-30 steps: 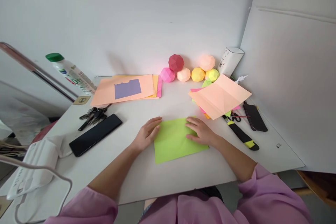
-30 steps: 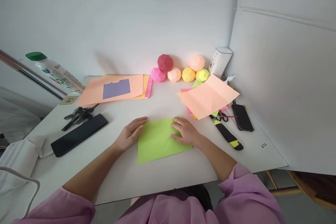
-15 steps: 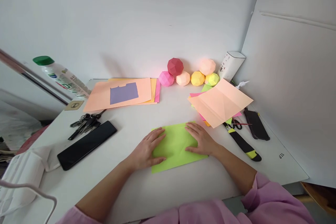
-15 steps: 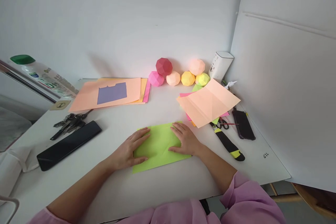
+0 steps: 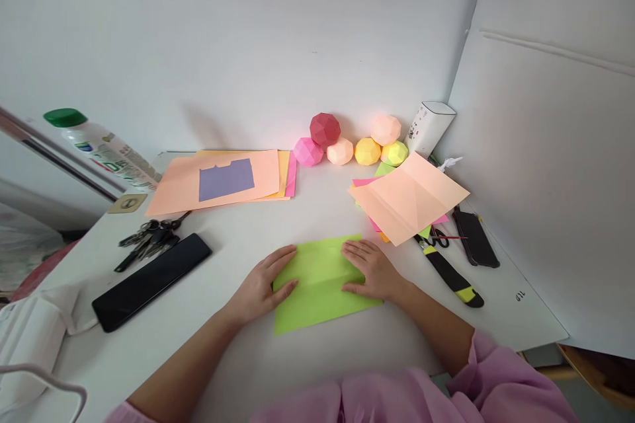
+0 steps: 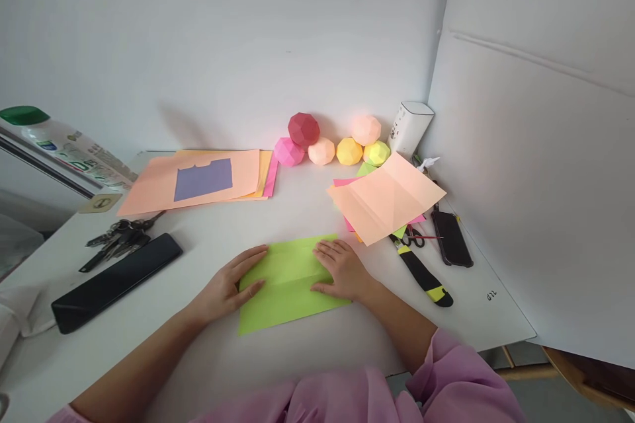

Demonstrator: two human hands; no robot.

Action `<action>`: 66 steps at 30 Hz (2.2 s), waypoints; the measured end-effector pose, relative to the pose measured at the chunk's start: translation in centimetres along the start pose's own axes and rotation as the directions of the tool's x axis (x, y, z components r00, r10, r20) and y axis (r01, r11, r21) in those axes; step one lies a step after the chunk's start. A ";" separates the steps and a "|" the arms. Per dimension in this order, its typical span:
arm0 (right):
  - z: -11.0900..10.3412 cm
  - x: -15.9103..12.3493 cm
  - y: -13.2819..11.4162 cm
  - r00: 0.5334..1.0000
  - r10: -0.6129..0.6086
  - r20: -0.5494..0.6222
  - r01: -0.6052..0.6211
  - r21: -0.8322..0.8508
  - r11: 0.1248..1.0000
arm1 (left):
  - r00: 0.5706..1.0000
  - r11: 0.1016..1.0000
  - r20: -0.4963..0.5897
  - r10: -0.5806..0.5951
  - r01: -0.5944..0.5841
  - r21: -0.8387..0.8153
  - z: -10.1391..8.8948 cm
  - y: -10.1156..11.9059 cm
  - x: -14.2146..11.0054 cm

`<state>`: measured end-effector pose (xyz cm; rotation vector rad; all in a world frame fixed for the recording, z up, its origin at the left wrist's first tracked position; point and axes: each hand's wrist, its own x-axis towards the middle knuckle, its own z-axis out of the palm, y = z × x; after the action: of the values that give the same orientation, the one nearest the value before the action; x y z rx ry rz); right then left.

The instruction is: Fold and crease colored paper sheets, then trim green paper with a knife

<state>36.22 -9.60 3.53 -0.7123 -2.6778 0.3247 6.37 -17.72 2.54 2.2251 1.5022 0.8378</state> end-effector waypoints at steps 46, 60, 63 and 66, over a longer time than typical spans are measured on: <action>-1.8 0.8 -1.5 0.688 0.648 0.327 -0.339 0.934 -0.112 | 0.874 0.131 0.170 -0.456 0.255 -0.958 -1.9 0.5 1.0; 0.0 0.4 -3.6 0.785 0.586 0.201 -0.566 0.616 0.547 | 0.636 0.617 -0.163 -0.754 0.601 -0.507 -4.0 -2.3 0.5; 0.5 0.3 -4.3 0.814 0.553 0.177 -0.568 0.443 0.694 | 0.718 0.787 -0.328 -0.614 0.519 -0.334 -3.2 -1.5 0.5; 0.9 0.3 -5.1 0.839 0.523 0.153 -0.544 0.244 0.803 | 0.944 0.991 -0.321 -0.079 0.110 0.079 -1.3 0.3 0.7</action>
<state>33.36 -13.91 4.35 -1.3792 -2.3695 0.8711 6.00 -17.27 3.92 2.1386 1.8134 1.1606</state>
